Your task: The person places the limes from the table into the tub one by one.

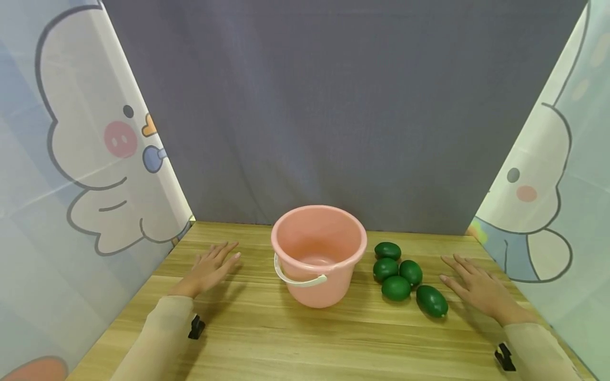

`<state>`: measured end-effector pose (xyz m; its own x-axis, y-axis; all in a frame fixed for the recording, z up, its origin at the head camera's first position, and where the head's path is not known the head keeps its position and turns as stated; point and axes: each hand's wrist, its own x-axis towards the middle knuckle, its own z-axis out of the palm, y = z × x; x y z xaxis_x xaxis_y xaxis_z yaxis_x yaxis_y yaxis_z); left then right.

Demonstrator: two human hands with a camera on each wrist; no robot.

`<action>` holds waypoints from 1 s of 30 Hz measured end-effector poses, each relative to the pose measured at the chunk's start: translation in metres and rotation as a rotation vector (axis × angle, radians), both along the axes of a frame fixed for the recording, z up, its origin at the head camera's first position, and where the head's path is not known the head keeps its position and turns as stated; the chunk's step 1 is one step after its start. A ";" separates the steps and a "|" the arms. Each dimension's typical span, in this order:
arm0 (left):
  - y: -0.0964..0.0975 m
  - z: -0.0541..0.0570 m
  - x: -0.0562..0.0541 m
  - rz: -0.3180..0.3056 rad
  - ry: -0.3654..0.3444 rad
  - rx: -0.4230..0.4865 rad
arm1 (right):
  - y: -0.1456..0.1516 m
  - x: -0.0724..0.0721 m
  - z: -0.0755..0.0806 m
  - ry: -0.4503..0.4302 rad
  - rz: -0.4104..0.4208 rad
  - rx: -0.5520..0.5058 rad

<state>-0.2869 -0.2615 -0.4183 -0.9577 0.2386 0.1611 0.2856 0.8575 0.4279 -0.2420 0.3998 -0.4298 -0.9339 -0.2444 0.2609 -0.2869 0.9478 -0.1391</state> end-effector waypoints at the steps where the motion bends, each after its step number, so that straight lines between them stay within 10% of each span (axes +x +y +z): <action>1: 0.001 0.000 -0.001 -0.004 0.004 0.004 | 0.000 0.000 0.000 0.001 0.001 0.000; 13: 0.016 0.010 -0.002 -0.051 0.017 0.060 | -0.007 0.000 0.004 0.043 0.070 -0.048; 24: 0.031 0.018 0.001 -0.154 -0.245 0.379 | -0.012 0.002 0.007 0.046 0.084 -0.048; 30: 0.044 0.026 0.000 -0.166 -0.247 0.424 | -0.017 0.003 0.007 0.069 0.115 -0.061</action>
